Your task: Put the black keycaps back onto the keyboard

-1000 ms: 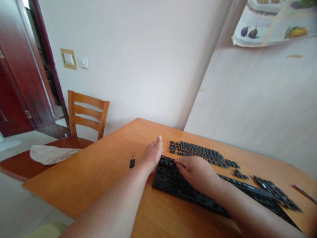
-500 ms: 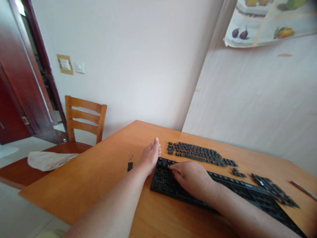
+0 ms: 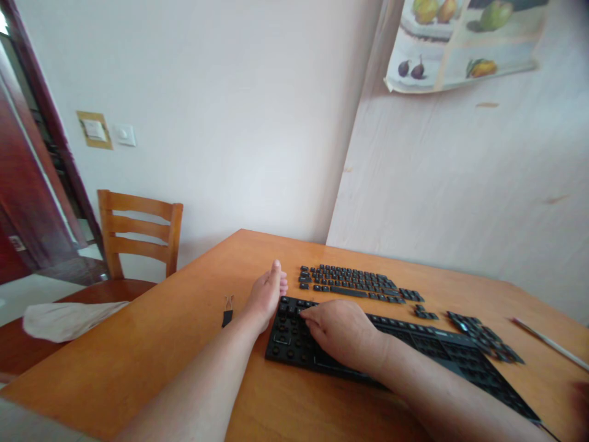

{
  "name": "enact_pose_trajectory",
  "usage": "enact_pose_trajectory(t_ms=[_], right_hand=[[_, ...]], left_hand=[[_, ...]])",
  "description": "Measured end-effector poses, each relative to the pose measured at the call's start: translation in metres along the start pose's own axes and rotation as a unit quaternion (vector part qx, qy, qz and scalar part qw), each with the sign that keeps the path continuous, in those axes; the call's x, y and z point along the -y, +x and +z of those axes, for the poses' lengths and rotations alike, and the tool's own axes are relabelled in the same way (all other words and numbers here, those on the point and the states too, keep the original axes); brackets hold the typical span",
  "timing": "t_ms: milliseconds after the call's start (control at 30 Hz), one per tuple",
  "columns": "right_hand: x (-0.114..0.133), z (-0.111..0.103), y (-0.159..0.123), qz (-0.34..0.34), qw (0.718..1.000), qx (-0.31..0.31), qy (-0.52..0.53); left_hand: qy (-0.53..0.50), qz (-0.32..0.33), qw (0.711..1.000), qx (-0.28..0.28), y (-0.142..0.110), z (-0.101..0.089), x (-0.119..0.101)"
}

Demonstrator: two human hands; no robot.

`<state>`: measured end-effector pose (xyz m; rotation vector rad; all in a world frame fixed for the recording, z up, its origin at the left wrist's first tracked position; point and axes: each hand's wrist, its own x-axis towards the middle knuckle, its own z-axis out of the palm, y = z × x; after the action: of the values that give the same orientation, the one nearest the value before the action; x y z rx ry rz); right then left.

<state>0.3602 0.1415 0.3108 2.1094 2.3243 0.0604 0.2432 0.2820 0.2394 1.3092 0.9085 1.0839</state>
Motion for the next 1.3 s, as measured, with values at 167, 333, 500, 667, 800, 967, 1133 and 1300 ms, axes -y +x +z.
enact_pose_trajectory(t_ms=[167,333,500,667,800,967,1133,1300], right_hand=[[-0.008,-0.001,0.001,-0.005,1.000,-0.024,0.010],[-0.011,-0.002,0.001,-0.017,1.000,-0.019,0.014],[-0.008,-0.002,-0.002,-0.031,0.999,-0.031,0.020],[-0.007,0.002,-0.001,-0.036,0.999,-0.023,0.006],[-0.010,0.005,0.001,-0.041,0.999,-0.021,0.012],[-0.014,0.005,0.001,-0.058,0.997,-0.030,0.038],[-0.015,0.001,0.000,-0.052,0.997,-0.032,0.045],[-0.015,0.000,0.000,-0.047,0.998,-0.021,0.038]], left_hand=[[0.000,-0.009,1.000,0.002,-0.004,0.001,-0.006],[-0.001,-0.009,1.000,0.018,-0.005,0.000,-0.008],[-0.009,-0.015,0.999,0.038,-0.004,-0.002,-0.009],[0.010,-0.013,0.998,0.063,-0.004,-0.004,-0.009],[0.020,-0.010,0.997,0.080,-0.003,-0.006,-0.007],[0.009,-0.018,0.996,0.092,-0.001,-0.007,-0.006],[0.001,-0.021,0.995,0.098,-0.002,-0.008,-0.007],[0.003,-0.019,0.994,0.103,-0.003,-0.009,-0.006]])
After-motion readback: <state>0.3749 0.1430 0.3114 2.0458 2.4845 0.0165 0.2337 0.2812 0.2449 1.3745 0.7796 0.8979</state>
